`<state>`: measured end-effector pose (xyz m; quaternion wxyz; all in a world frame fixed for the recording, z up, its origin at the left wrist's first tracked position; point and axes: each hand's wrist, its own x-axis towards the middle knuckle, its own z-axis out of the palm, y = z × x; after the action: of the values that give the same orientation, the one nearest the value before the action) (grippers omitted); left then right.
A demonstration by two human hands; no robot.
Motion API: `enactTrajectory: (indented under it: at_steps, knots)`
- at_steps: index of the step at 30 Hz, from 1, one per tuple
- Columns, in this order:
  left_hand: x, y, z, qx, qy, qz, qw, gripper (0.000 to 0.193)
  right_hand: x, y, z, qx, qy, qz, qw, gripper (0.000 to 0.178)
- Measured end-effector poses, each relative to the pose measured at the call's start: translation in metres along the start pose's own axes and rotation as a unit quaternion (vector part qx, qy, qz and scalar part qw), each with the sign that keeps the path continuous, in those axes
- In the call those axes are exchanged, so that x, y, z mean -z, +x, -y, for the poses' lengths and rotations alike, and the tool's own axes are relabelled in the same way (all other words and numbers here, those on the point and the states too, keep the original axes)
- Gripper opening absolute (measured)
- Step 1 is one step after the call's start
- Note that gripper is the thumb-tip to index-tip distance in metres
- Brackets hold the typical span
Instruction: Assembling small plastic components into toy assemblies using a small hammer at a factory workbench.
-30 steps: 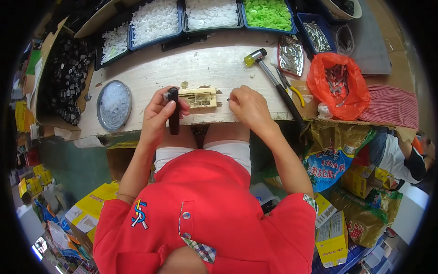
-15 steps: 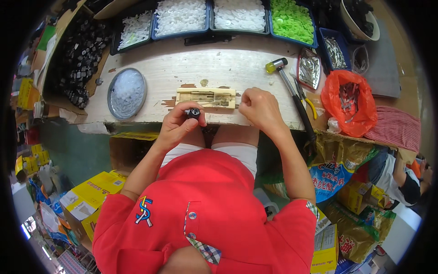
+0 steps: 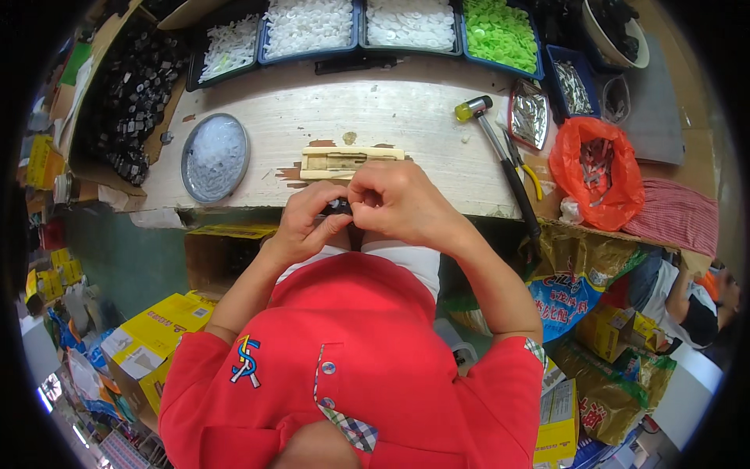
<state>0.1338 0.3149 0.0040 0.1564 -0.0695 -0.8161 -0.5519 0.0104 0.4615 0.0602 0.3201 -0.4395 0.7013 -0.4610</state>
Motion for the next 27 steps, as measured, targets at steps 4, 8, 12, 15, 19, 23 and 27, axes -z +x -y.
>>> enactTrajectory:
  at_steps: [4, 8, 12, 15, 19, 23, 27]
  knots:
    - [-0.004, 0.002, -0.003, -0.023, 0.072, -0.025, 0.997, 0.025, -0.006, -0.002, 0.010, 0.103, -0.244, -0.057, 0.963, 0.010]
    - [-0.012, -0.004, -0.001, 0.098, -0.082, -0.038, 0.991, 0.024, -0.009, -0.007, 0.008, 0.137, -0.281, -0.062, 0.948, 0.015]
    - [-0.015, -0.009, 0.011, 0.230, -0.316, -0.021, 0.920, 0.022, -0.016, -0.013, -0.019, 0.187, -0.154, -0.132, 0.961, 0.023]
    - [-0.011, -0.005, 0.010, 0.219, -0.387, -0.022, 0.895, 0.022, 0.026, -0.018, -0.052, 0.083, -0.191, -0.191, 0.959, 0.023]
    - [-0.005, -0.004, 0.016, 0.191, -0.419, 0.004, 0.888, 0.025, 0.071, -0.028, -0.096, -0.013, -0.395, -0.239, 0.887, 0.024]
    - [-0.002, -0.004, 0.018, 0.195, -0.425, 0.015, 0.884, 0.029, 0.076, -0.023, -0.105, -0.042, -0.455, -0.202, 0.866, 0.011]
    - [-0.001, -0.007, 0.016, 0.201, -0.437, 0.020, 0.876, 0.029, 0.075, -0.022, -0.104, -0.032, -0.475, -0.179, 0.861, 0.013]
